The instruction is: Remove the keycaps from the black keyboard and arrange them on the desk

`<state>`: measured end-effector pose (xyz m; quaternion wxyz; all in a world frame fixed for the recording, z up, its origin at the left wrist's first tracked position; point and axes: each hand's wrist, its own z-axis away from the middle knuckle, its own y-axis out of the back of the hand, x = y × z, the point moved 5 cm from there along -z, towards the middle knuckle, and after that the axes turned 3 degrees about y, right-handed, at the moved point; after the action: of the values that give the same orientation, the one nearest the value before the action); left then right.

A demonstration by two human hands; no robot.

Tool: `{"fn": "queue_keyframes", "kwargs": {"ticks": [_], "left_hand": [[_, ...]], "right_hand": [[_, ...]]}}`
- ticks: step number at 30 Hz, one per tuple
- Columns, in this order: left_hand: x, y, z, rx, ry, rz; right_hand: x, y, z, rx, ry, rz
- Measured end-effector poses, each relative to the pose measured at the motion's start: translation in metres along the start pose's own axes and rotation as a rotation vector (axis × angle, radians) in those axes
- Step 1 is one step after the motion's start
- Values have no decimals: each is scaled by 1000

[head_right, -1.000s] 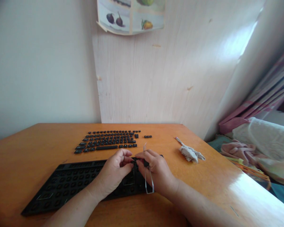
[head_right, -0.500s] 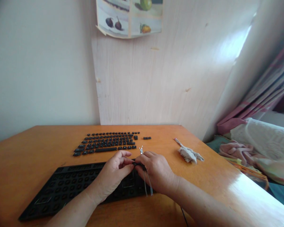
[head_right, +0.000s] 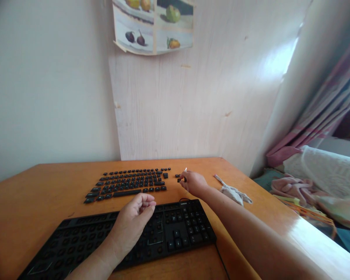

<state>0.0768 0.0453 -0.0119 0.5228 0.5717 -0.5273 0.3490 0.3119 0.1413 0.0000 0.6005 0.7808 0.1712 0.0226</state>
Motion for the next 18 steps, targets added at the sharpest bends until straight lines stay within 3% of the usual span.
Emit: {"fn": "queue_keyframes", "kwargs": {"ticks": [7,18], "left_hand": [[-6,0,0,0,1,-11],[1,0,1,-13,30,-24]], "right_hand": [[9,-20,-14,-43,-12,35],[12,-32,-21,-61,3,69]]}}
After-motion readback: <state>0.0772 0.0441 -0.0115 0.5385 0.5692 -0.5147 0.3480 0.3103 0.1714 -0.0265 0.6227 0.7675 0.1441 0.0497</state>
